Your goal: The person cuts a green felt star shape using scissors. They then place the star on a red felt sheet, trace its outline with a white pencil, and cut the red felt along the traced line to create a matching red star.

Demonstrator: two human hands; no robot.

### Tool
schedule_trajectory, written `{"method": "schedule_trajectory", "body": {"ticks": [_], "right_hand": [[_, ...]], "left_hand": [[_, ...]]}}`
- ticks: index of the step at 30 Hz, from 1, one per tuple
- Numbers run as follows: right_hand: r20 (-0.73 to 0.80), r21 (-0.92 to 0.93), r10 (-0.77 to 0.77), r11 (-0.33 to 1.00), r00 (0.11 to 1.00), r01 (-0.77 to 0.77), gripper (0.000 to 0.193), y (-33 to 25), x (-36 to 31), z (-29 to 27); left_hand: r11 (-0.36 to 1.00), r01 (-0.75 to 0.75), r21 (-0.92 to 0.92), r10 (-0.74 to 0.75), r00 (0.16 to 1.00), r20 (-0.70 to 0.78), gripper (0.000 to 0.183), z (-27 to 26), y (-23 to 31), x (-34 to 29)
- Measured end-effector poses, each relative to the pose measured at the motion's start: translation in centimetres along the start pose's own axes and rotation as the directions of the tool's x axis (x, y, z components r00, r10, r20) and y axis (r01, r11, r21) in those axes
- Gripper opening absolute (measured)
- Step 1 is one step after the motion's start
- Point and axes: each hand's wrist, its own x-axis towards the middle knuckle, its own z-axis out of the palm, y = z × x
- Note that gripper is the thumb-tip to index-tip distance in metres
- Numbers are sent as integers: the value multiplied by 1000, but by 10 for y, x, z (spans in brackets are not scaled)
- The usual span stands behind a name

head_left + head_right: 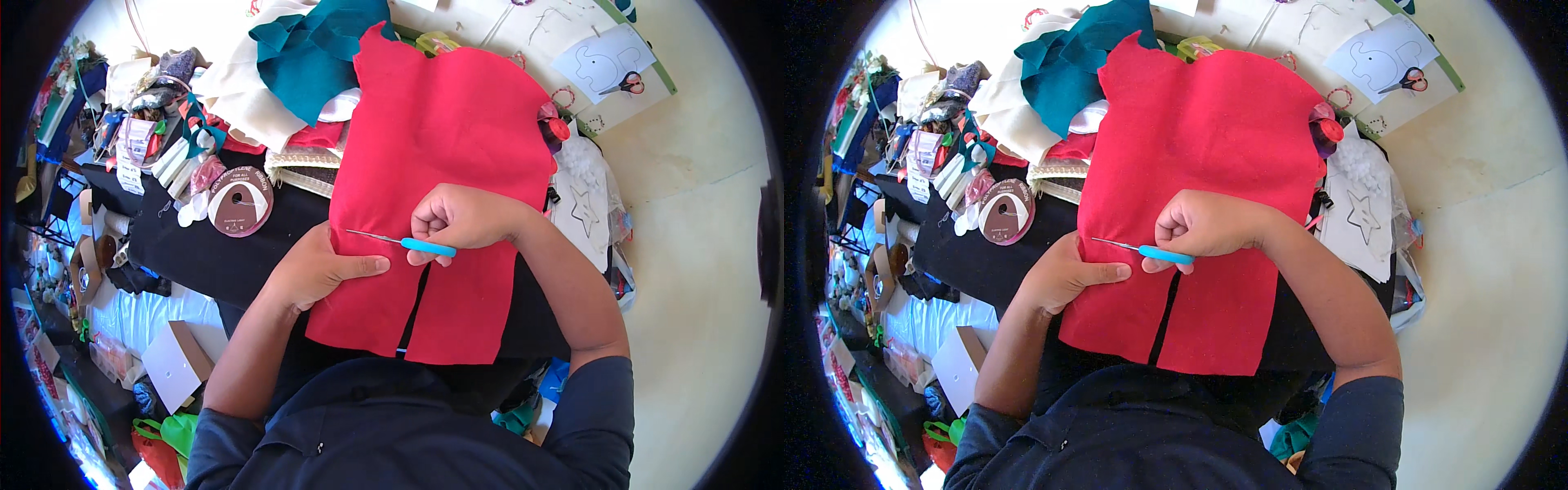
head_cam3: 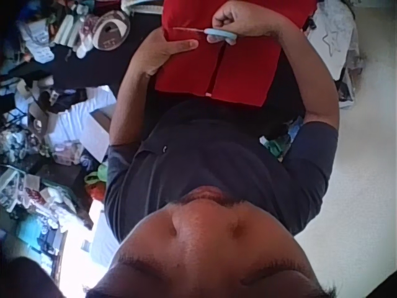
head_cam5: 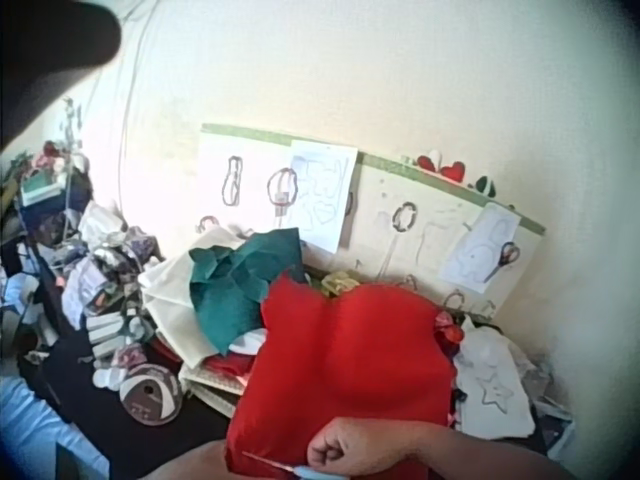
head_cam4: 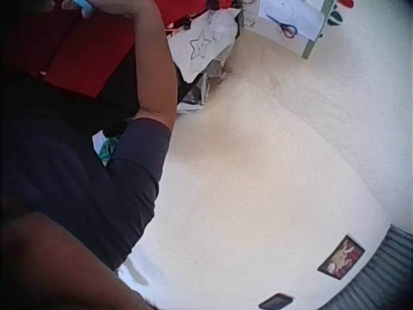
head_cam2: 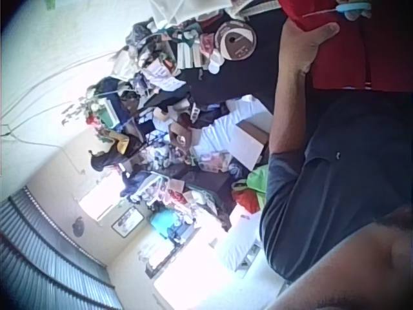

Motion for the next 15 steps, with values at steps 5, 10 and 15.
{"method": "schedule_trajectory", "body": {"ticks": [5,10,15], "right_hand": [[-3,-23,4,1000,1000,-4,23,5,17,1],[6,26,-33,999,999,33,24,5,13,1],[-11,-29,7,1000,1000,-7,25,0,13,5]], "left_hand": [[1000,-18,7,18,1000,6,50,-2,-3,1],[994,47,-95,-56,994,-90,33,-3,-4,-10],[977,78,-201,-99,990,-98,22,-10,-12,-11]]}}
